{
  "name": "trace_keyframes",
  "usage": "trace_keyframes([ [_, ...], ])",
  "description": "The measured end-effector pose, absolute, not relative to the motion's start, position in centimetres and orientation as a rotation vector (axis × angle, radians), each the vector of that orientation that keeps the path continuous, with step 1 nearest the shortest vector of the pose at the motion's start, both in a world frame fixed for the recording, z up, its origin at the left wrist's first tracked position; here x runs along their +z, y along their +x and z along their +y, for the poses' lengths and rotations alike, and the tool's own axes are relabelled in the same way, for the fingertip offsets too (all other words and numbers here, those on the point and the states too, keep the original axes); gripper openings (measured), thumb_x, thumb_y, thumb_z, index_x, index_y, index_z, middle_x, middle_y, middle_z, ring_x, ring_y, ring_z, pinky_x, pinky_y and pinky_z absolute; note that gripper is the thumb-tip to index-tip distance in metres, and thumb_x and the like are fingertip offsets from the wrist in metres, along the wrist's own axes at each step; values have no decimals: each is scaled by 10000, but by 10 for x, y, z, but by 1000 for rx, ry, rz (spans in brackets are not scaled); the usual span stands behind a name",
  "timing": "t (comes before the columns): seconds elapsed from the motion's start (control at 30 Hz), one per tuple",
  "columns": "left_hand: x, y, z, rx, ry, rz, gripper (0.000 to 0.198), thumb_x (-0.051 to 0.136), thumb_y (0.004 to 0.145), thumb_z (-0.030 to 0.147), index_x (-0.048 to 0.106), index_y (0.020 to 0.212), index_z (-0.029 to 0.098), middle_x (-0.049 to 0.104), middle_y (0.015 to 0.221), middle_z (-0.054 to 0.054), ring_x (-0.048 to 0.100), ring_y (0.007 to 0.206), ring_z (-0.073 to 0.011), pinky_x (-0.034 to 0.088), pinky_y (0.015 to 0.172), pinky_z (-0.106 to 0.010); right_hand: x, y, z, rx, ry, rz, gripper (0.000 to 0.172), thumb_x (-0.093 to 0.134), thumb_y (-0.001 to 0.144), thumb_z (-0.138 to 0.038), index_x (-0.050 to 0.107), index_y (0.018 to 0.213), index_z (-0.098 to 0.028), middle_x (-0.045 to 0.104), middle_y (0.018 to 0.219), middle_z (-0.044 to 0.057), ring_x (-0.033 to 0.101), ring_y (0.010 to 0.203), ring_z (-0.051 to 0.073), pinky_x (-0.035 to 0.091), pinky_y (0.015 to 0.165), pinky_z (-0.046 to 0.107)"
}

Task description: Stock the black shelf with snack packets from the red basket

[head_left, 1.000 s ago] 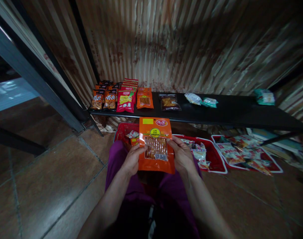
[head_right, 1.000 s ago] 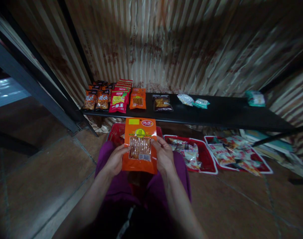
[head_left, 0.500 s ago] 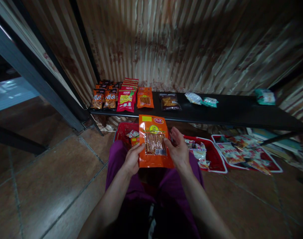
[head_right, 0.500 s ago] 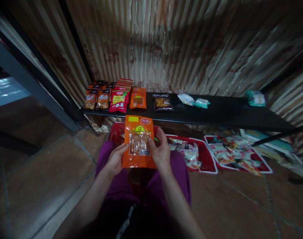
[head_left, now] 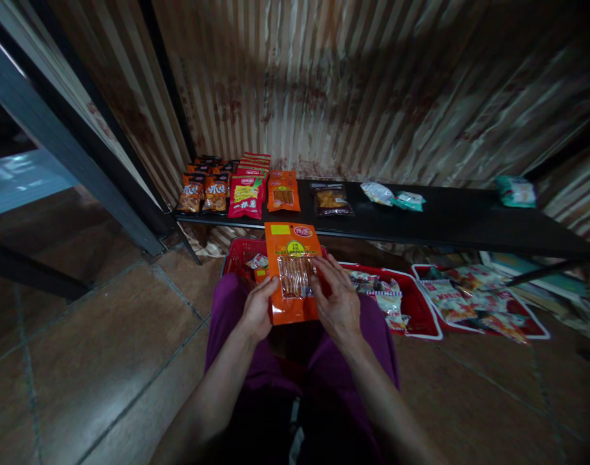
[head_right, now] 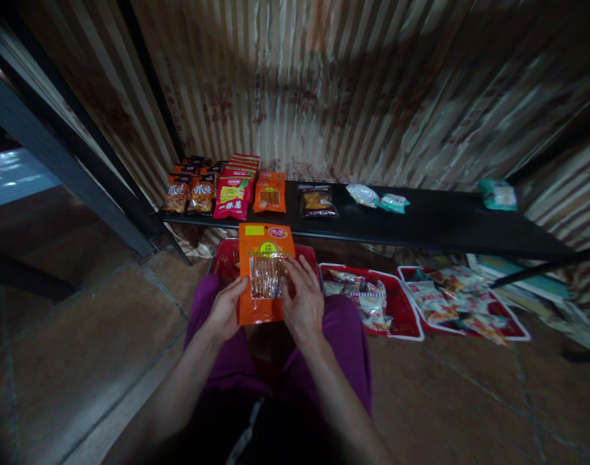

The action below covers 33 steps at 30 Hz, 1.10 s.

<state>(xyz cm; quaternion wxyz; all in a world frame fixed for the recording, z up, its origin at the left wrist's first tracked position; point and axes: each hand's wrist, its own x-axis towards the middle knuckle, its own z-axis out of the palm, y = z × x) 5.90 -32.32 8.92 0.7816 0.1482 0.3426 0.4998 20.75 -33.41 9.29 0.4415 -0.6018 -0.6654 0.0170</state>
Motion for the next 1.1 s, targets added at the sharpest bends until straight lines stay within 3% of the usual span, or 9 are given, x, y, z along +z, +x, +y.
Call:
trace_keyframes([
  [0.17, 87, 62, -324, 1125, 345, 760, 336, 763, 646, 296, 681, 941, 157, 694, 1049, -70, 590, 1092, -241, 393, 1015, -366, 94, 202, -336, 172, -1469, -1647, 384, 397, 901, -234, 568, 1243, -258, 591, 1276, 31, 416, 1297, 208, 364, 1066, 446],
  [0.3, 83, 67, -328, 1148, 472, 880, 286, 730, 694, 304, 694, 956, 195, 670, 1134, -55, 528, 1181, -232, 341, 1053, -345, 92, 193, -338, 496, -1449, -1561, 437, 420, 913, -351, 453, 1346, -293, 460, 1408, 21, 368, 1331, 204, 289, 1106, 455],
  [0.4, 80, 72, -333, 1125, 612, 927, 274, 716, 708, 322, 696, 955, 207, 658, 1163, -44, 516, 1190, -237, 341, 1048, -330, 90, 187, -341, 707, -1419, -1518, 539, 467, 887, -440, 367, 1396, -296, 338, 1484, 14, 261, 1382, 206, 219, 1130, 456],
  [0.5, 76, 77, -339, 1088, 748, 909, 316, 651, 762, 385, 678, 1014, 197, 671, 1125, -55, 548, 1139, -240, 368, 1018, -332, 89, 183, -343, 844, -1394, -1469, 640, 511, 848, -494, 321, 1420, -277, 307, 1497, 29, 238, 1390, 216, 189, 1137, 451],
  [0.63, 73, 82, -343, 1098, 900, 957, 304, 548, 833, 413, 681, 1004, 200, 684, 1068, -56, 580, 1060, -234, 386, 988, -337, 90, 181, -345, 910, -1408, -1384, 732, 571, 799, -511, 309, 1429, -245, 307, 1497, 57, 260, 1381, 239, 192, 1135, 446],
  [0.77, 79, 82, -345, 1090, 933, 918, 287, 553, 834, 388, 678, 1008, 197, 655, 1139, -62, 523, 1158, -230, 341, 1036, -321, 91, 182, -347, 1009, -1366, -1296, 698, 573, 810, -484, 315, 1424, -273, 376, 1465, 40, 340, 1345, 232, 222, 1125, 431],
  [0.93, 90, 81, -350, 1116, 968, 909, 311, 630, 783, 284, 662, 1087, 228, 563, 1289, -51, 430, 1264, -230, 288, 1081, -324, 82, 187, -346, 1071, -1239, -1132, 608, 626, 784, -441, 437, 1348, -316, 450, 1418, -12, 381, 1322, 222, 281, 1106, 414],
  [1.1, 88, 81, -347, 1142, 1057, 1031, 305, 689, 683, 143, 720, 975, 226, 569, 1273, -83, 459, 1229, -252, 278, 1085, -365, 68, 199, -342, 1129, -1289, -795, 541, 687, 699, -466, 579, 1204, -304, 563, 1313, 3, 487, 1237, 240, 381, 1042, 430],
])
